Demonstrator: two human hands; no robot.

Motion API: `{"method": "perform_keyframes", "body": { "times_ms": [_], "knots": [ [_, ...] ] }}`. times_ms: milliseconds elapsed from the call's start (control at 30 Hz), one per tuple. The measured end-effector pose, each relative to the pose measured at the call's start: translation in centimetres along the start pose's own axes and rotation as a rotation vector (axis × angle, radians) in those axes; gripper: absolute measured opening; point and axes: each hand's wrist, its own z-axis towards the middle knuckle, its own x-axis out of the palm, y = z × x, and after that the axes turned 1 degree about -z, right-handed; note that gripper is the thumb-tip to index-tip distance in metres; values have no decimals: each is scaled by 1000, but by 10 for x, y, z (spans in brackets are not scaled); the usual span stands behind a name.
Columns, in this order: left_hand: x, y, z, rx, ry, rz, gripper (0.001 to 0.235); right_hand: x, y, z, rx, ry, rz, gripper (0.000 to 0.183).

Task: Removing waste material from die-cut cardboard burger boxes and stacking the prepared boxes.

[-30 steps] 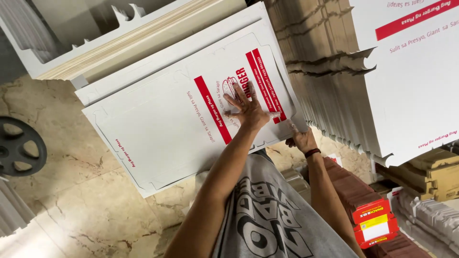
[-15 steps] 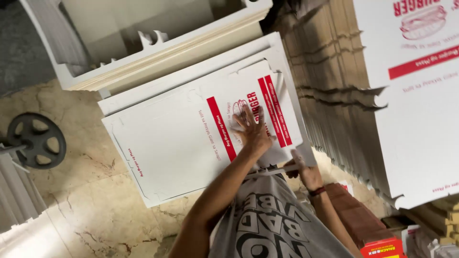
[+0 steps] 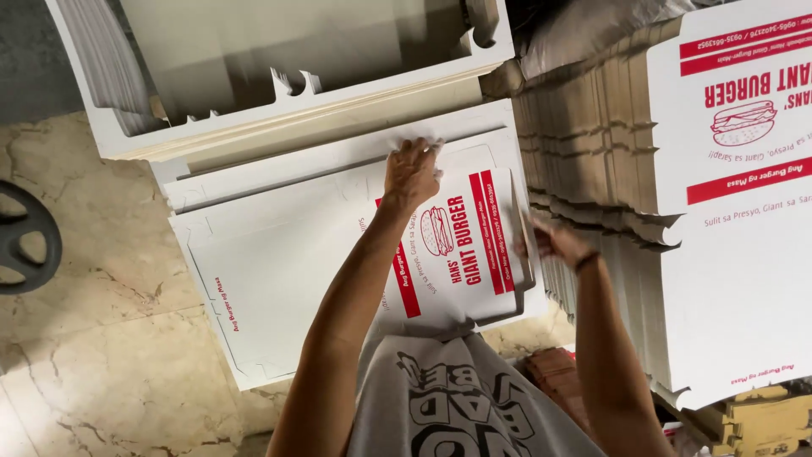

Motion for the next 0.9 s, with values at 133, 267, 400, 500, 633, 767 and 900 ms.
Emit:
{"method": "perform_keyframes", "body": {
  "times_ms": [133, 267, 400, 500, 633, 767, 900],
  "knots": [
    [-23, -9, -18, 38, 122, -20, 63, 1, 65, 55, 107, 77, -203, 82],
    [-76, -47, -45, 22, 166, 69, 86, 29, 101, 42, 96, -1, -388, 62],
    [-72, -81, -74, 158, 393, 376, 71, 15, 65, 52, -214, -106, -811, 48],
    [-59, -81, -79, 187, 427, 308, 70, -3, 26, 55, -747, -183, -757, 45],
    [-28, -81, -71, 177, 378, 269, 68, 24, 80, -1, -724, 45, -483, 31],
    [-35, -72, -84, 198, 423, 358, 60, -20, 50, 80, -396, 77, -83, 35],
    [16, -55, -102, 299, 121, 408, 61, -17, 71, 129, -239, -132, 31, 41]
  ]
}}
